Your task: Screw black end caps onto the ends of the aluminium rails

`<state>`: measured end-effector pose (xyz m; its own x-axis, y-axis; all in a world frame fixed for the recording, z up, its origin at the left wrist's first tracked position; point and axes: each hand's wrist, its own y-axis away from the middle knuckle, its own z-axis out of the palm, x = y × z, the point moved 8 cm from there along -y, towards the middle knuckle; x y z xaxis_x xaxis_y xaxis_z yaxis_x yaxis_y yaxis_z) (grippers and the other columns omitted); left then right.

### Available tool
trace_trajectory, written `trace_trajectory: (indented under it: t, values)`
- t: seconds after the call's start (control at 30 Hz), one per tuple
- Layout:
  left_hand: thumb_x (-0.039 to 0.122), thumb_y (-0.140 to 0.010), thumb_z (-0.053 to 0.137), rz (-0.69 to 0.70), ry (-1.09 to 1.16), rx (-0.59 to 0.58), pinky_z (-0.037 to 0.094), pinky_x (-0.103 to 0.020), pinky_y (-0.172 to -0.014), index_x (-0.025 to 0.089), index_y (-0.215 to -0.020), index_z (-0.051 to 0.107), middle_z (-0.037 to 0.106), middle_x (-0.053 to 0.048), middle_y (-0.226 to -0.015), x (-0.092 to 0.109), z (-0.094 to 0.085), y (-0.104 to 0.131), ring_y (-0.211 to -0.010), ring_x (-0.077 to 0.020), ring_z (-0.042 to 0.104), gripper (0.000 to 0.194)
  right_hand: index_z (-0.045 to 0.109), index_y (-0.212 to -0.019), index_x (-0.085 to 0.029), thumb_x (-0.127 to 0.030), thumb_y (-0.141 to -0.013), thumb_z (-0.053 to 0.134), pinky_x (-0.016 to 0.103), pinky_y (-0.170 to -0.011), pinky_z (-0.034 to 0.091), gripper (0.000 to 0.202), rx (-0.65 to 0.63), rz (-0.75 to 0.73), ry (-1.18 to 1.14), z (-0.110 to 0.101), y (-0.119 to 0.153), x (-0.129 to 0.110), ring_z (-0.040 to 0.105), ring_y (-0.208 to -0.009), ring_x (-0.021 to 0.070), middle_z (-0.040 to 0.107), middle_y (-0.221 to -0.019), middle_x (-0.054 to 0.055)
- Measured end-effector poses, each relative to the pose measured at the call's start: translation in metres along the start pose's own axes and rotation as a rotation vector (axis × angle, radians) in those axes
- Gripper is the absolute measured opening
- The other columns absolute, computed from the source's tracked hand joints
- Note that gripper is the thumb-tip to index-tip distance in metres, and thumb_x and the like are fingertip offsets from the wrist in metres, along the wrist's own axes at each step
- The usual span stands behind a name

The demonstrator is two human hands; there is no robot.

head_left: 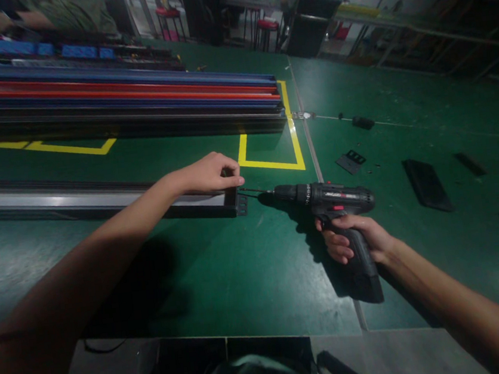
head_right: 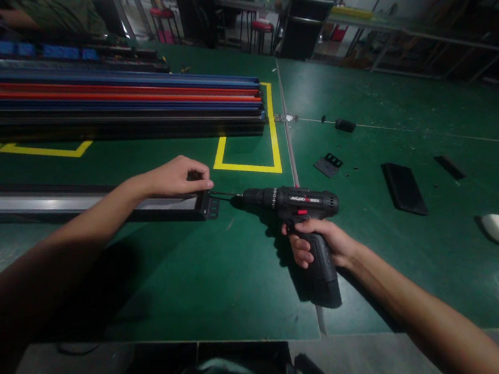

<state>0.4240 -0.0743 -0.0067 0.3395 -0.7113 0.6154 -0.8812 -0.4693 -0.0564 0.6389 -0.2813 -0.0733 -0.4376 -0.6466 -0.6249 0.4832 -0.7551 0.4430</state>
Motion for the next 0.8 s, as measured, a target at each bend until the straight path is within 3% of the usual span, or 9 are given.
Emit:
trace_trajectory:
  t: [0.8]
  values:
    - [0.045,-0.09,0.063,-0.009,0.031,-0.012,0.035,-0.027,-0.067,0.016,-0.077,0.072,0.067,-0.001,-0.071,-0.0002,0.0001,0.0013,-0.067,-0.0133,0.058,0.033,0.069,-0.104,-0.013,-0.031,-0.092,0.069,0.025,-0.053,0.051,0.022,-0.013,-0.016,-0.016,0.0012,0.0004,-0.0012,0.048,-0.049,0.0093,0.052,-0.061,-0.005]
